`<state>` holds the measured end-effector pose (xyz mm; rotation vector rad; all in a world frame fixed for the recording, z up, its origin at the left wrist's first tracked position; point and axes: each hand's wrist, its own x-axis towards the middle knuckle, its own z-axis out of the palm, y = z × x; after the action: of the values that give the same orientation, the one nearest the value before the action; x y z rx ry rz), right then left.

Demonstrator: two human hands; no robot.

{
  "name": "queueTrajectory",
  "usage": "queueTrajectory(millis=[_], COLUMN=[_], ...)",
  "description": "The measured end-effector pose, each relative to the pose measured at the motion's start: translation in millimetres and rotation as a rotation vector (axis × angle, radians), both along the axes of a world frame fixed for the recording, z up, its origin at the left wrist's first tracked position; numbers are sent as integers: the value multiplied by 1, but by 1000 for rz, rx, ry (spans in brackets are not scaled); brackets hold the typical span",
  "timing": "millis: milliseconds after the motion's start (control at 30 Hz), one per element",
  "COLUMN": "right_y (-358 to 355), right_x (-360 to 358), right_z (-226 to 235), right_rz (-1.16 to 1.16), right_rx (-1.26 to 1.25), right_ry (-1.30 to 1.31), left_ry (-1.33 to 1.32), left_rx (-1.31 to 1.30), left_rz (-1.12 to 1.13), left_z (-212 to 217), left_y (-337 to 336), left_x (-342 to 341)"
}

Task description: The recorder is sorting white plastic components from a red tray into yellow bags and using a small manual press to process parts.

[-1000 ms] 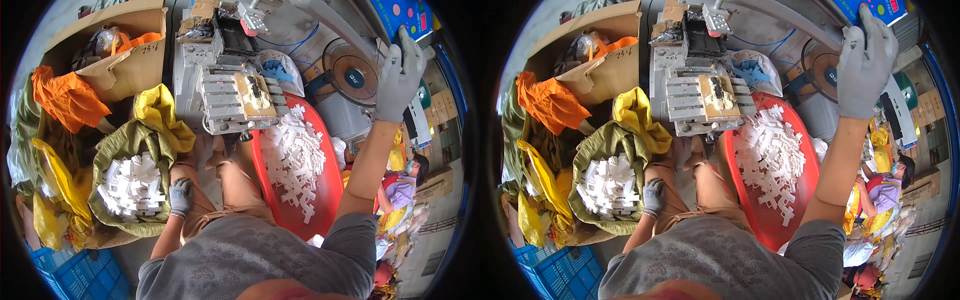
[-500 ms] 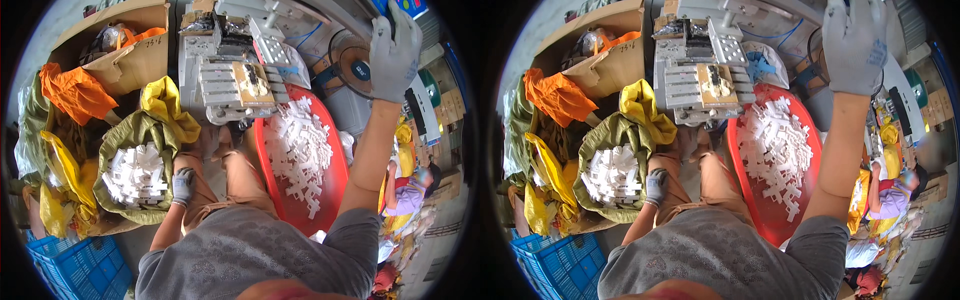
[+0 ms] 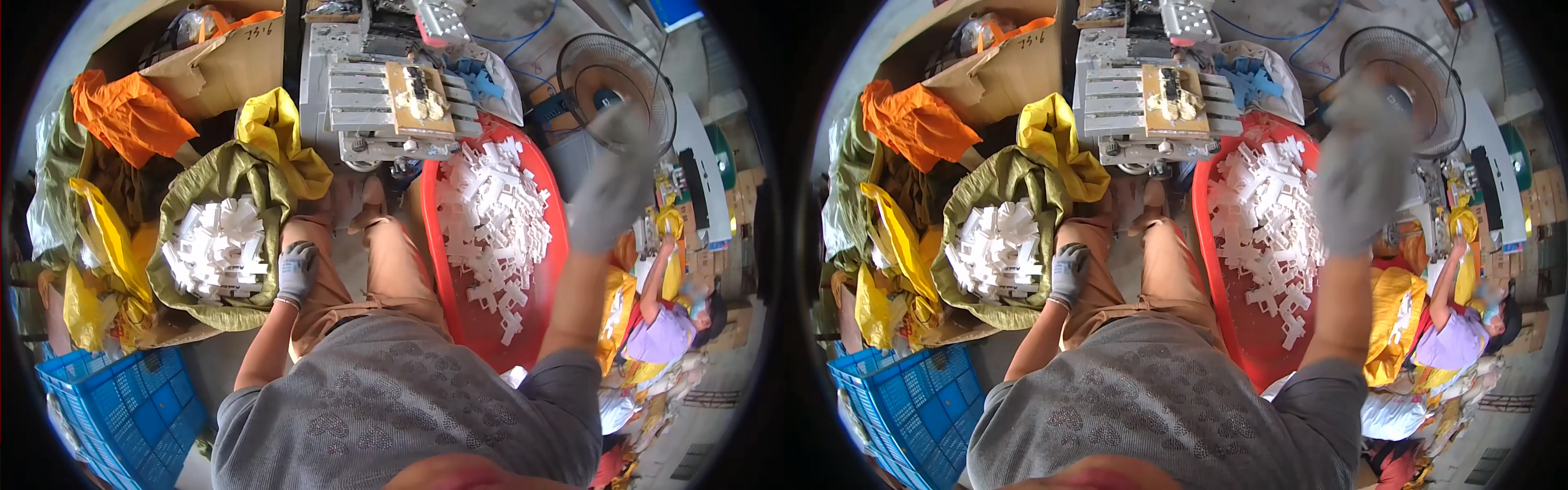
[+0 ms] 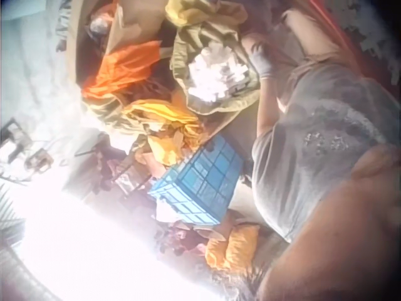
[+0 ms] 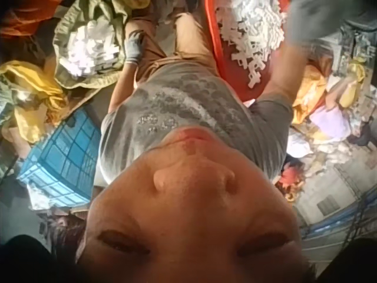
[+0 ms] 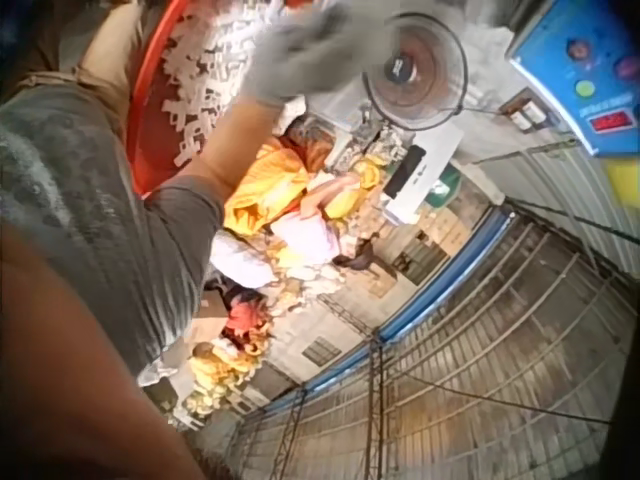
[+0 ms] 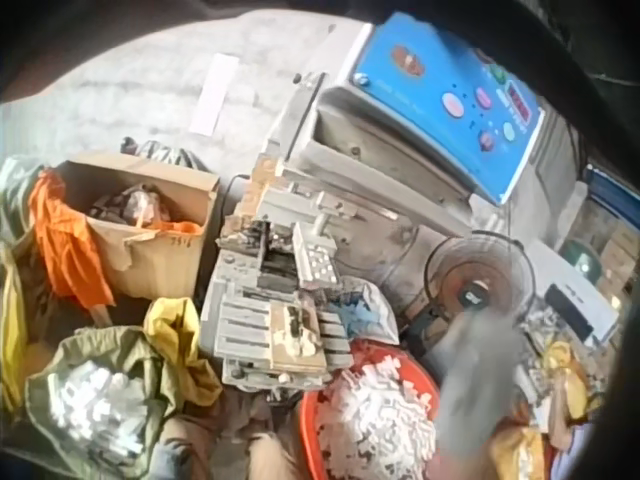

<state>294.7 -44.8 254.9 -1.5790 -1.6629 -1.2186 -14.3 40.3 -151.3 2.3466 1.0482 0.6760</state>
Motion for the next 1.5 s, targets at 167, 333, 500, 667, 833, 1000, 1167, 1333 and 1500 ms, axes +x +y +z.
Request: queueTrajectory(millis=[167,333,500,667,833,1000,1167,1333,1500], right_y=[-27,-3,30,53,58,59,52,44,-2], right_x=[-25,4,32,34,22,18,25,9,-21], right_z=[-155,-86,62,115,117,116,120,98,-63], right_rz=[305,260,4,-82,-113,-134,-306,-76,285], right_rx=[-737,-462,162,189,150,108,102,156,-692], right_ry=[267,328,-136,-289,-286,-256,-394,-347,216], left_ry=[-51,-19,-39,-34,-35,-53,-29,-25,-45], left_rx=[18,49,29,33,10,16,-20,-8,-7], left_rz=[-30,12,2,21,17,-1,-13,-4,2], left_z=[14,-2,-5,-4,-2,-8,-5,-3,-3], left_y=[11,10,17,14,14,16,17,14,14], left_x=[15,8,10,5,3,5,7,4,6])
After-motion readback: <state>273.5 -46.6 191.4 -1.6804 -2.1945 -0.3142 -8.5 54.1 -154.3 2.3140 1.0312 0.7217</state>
